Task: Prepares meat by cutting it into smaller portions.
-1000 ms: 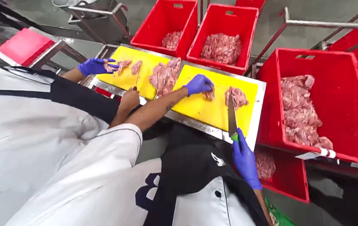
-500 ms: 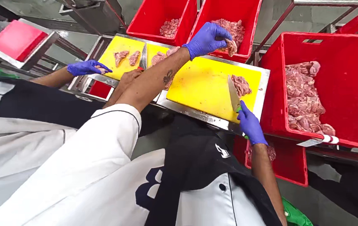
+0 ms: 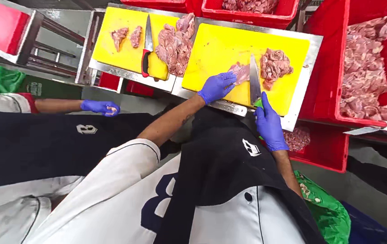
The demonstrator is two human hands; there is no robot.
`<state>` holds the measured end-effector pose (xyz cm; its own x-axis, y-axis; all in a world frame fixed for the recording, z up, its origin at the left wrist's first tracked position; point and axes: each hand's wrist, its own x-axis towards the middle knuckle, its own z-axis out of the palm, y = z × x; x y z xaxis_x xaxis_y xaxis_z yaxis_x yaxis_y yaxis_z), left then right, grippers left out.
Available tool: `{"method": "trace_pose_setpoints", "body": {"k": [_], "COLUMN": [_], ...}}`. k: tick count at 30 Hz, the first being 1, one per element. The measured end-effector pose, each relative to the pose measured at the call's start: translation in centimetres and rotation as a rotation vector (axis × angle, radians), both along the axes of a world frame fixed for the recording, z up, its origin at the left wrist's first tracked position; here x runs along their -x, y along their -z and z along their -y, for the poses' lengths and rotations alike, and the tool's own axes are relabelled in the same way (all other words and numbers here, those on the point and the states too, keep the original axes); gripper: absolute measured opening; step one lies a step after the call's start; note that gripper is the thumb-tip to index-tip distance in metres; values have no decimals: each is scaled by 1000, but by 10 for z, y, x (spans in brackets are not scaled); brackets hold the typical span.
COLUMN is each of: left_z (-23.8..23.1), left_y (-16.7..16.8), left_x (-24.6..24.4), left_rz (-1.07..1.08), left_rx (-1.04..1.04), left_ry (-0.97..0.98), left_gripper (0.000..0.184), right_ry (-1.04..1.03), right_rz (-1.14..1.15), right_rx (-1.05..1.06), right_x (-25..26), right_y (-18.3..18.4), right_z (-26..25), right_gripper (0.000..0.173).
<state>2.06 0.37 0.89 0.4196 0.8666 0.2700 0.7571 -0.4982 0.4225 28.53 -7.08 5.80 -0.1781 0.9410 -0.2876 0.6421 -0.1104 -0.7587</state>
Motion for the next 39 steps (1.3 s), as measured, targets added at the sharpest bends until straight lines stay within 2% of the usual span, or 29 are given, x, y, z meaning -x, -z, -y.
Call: {"method": "trace_pose_setpoints", "body": {"k": [3,5,7,10,12,15,16,17,19,22,25,28,31,34,39], "left_z": [-7,-9,-14,-16,-18,-17,-16,-14,-7,-10,-11,-22,-28,-29,-24], "left_y": [-8,-9,-9,-5,-5,-7,-9,-10,-16,-20,-9,-10,-19,-16,-7], "left_x": [-3,-7,-11,-11,0,44,60,72,75,38,7,18,33,37,27], "left_rz": [-83,-108,-128,-152,-134,-38,2,59,207,302,135,17,89,228,177], "left_rx": [27,26,7,-32,-49,-8,23,54,102,138,158,164,290,249,137], "left_ry": [0,-12,-33,-15,79,296,309,265,14,-320,-381,-363,-342,-272,-265], "left_gripper": [27,26,25,23,21,23,25,25,24,24,24,25,28,26,17], "right_ry": [-117,-173,-180,-161,-139,-159,-168,-167,-144,-133,-234,-117,-133,-314,-532], "right_rz": [230,367,441,430,386,311,280,241,173,88,-45,-146,69,324,565], "right_rx": [-141,-121,-66,-72,-100,-60,-35,-12,1,-65,151,258,109,-101,-105], "right_x": [23,33,49,74,78,56,42,27,3,6,5,-18,-16,5,21], "right_y": [-30,-35,-29,-19,-14,-12,-12,-11,-13,-21,-16,-4,-17,-48,-73], "right_z": [11,15,-3,-50,-71,-54,-42,-30,-15,-10,-33,-46,-38,-22,-8], "right_gripper": [56,56,59,62,60,60,59,57,55,52,50,52,52,53,53]}}
